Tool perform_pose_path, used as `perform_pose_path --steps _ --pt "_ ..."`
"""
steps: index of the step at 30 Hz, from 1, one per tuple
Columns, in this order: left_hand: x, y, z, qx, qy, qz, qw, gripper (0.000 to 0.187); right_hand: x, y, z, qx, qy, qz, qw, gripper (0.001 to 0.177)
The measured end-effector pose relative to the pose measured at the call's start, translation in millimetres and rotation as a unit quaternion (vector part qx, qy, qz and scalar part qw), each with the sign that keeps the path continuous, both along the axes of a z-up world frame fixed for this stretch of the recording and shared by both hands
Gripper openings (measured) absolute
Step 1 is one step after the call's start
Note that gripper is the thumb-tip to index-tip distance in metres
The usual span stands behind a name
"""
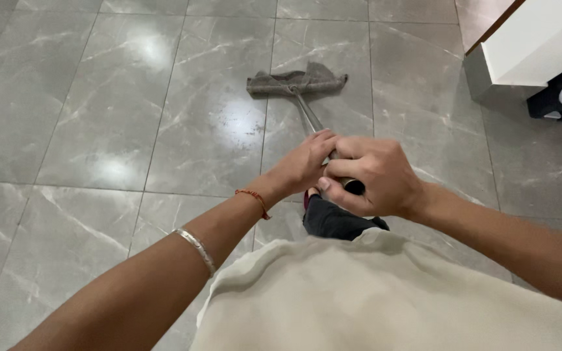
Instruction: The person mops the tiled floor, pushing the mop back and forth across different sections of the tiles while walking backward.
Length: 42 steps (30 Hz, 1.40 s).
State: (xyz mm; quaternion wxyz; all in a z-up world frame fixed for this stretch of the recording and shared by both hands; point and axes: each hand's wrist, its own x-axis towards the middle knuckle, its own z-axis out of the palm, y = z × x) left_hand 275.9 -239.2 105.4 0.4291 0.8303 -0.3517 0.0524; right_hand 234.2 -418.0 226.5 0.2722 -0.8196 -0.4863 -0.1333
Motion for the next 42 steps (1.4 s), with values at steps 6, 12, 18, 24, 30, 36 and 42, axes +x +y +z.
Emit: perform_pose_path --steps 6,12,18,24,30,36,42 --pt "-24 -3 26 0.028 -0.018 -0.016 0.999 0.026 -13 -3 6 0.053 0.253 0.165 0.952 0.018" --pt "-8 -6 4 0.041 0.011 -0.034 0.998 0.027 8 -7 -21 0.003 0.217 0.267 0.939 0.027" --pt "38 -9 -18 0.019 -0.040 0.046 0.998 0.055 73 -22 -46 0.012 0.211 0.205 0.956 0.027" --pt "120 -9 -23 0.067 0.152 0.092 0.982 0.073 197 -34 -75 -0.024 0.190 0.149 0.970 0.022" --pt "211 -4 -17 0.111 0.087 0.171 0.975 0.073 345 -42 -102 -0.018 0.183 0.154 0.971 0.024" --pt "248 -12 -10 0.099 0.123 0.206 0.966 0.070 434 -30 -105 -0.133 0.192 0.095 0.968 0.033" --pt "251 -14 -22 0.134 0.108 0.202 0.964 0.073 422 -14 -116 -0.102 0.180 0.117 0.971 0.033"
